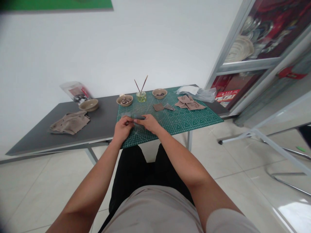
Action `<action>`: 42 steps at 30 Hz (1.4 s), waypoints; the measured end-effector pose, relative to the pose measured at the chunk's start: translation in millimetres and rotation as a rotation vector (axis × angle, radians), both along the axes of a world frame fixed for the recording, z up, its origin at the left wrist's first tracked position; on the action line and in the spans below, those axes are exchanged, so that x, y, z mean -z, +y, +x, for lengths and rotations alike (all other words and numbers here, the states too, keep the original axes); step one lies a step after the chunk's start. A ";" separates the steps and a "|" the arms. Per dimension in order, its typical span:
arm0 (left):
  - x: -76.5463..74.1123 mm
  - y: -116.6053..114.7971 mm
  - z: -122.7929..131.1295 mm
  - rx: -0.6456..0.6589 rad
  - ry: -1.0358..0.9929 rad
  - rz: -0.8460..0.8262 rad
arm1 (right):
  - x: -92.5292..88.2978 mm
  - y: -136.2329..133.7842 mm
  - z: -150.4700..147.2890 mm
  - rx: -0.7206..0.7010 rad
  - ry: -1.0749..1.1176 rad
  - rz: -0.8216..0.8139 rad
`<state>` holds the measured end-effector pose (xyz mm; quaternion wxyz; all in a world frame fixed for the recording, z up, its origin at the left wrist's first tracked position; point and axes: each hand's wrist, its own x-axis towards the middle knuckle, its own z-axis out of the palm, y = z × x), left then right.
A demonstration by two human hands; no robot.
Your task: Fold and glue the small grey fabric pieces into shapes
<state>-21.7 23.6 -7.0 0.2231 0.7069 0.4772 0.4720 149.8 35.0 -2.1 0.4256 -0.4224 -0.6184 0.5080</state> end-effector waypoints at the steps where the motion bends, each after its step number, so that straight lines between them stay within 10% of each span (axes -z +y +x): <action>1: 1.1 -0.9 1.0 -0.007 0.018 0.004 | -0.1 -0.5 -0.5 0.014 0.004 -0.002; 33: 6.1 -7.2 3.7 -0.036 0.137 0.207 | 5.5 1.9 1.9 -0.028 -0.107 0.058; 42: 8.5 -3.8 -0.7 0.012 0.010 0.043 | 9.8 3.9 0.5 -0.017 -0.016 0.006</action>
